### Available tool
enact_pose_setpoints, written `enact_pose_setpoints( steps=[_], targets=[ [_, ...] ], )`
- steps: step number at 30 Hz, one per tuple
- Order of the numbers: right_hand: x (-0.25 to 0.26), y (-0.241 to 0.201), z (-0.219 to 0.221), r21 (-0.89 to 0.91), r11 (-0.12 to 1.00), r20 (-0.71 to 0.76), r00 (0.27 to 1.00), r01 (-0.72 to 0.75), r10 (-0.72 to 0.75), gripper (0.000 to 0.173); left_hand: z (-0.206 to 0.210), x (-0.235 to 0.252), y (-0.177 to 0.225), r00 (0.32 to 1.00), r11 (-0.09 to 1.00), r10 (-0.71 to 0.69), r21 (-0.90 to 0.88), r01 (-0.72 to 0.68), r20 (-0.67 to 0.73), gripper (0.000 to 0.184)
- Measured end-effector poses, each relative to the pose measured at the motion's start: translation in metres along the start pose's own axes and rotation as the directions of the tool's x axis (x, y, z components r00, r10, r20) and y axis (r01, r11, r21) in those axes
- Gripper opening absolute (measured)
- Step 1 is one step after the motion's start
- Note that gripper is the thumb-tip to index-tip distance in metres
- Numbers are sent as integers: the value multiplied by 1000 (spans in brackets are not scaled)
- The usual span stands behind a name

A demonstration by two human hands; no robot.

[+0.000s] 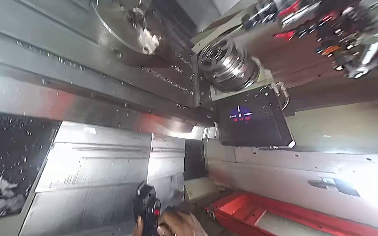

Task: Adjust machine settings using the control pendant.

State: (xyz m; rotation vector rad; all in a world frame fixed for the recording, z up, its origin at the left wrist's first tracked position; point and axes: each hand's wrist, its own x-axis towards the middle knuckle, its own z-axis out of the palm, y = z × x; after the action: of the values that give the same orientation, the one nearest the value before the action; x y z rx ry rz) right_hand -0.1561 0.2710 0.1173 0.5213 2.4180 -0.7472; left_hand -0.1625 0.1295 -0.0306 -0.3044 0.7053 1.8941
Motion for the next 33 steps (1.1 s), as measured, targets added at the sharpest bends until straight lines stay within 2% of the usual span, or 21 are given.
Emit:
enact_pose_setpoints(
  steps=[2, 4, 6, 8, 12, 15, 18, 20, 22, 24, 28, 30, 32, 33],
  targets=[
    [-7, 2, 3, -28, 999, -115, 993, 31, -34, 31, 13, -5, 13, 997, 999, -22, -29, 21, -67, 62],
    [-21, 4, 16, -107, 994, -105, 994, -6, -5, 40, 13, -15, 19, 993, 986, -90, -151, 78, -77, 72],
    [-19, 11, 31, -179, 984, -56, 998, 22, -33, 47, 6, -4, 23, 995, 965, -94, -247, 85, -27, 78],
    [-25, 7, 47, -230, 972, -56, 997, 42, -56, 47, 4, -4, 24, 998, 959, -66, -274, 67, 14, 79],
    [-22, 3, 64, -321, 946, -194, 974, 49, -116, 44, 3, 0, 24, 999, 945, 17, -328, -6, 29, 73],
    [-18, 5, 72, -348, 936, -289, 943, 57, -165, 45, 2, 3, 24, 996, 946, 74, -319, -56, 45, 71],
    [-16, 7, 68, -325, 943, -268, 950, 71, -163, 49, -4, 7, 19, 990, 952, 104, -298, -73, 90, 81],
    [-13, 6, 57, -265, 961, -254, 957, 75, -144, 53, -2, -1, 26, 998, 974, 63, -216, -61, 1, 76],
    [-6, 4, 39, -152, 983, -309, 939, 107, -150, 49, 5, -5, 30, 998, 985, 31, -166, -40, -58, 69],
    [4, 3, 24, -61, 975, -329, 918, 212, -220, 42, 8, -7, 25, 998, 990, 35, -134, -40, -43, 62],
    [17, 11, 10, -92, 933, -301, 883, 348, -359, 19, 12, -17, 25, 1000, 994, 15, -104, -12, 23, 48],
    [18, 17, 12, -129, 938, -363, 865, 321, -346, 18, 8, -17, 23, 999, 996, -10, -86, 15, 53, 47],
    [13, 16, 18, -182, 969, -402, 887, 168, -230, 24, 4, -17, 18, 998, 996, -15, -83, 19, 55, 48],
    [9, 11, 20, -206, 976, -370, 918, 67, -141, 29, 2, -16, 16, 999, 997, -8, -76, 12, 54, 49]
  ],
)
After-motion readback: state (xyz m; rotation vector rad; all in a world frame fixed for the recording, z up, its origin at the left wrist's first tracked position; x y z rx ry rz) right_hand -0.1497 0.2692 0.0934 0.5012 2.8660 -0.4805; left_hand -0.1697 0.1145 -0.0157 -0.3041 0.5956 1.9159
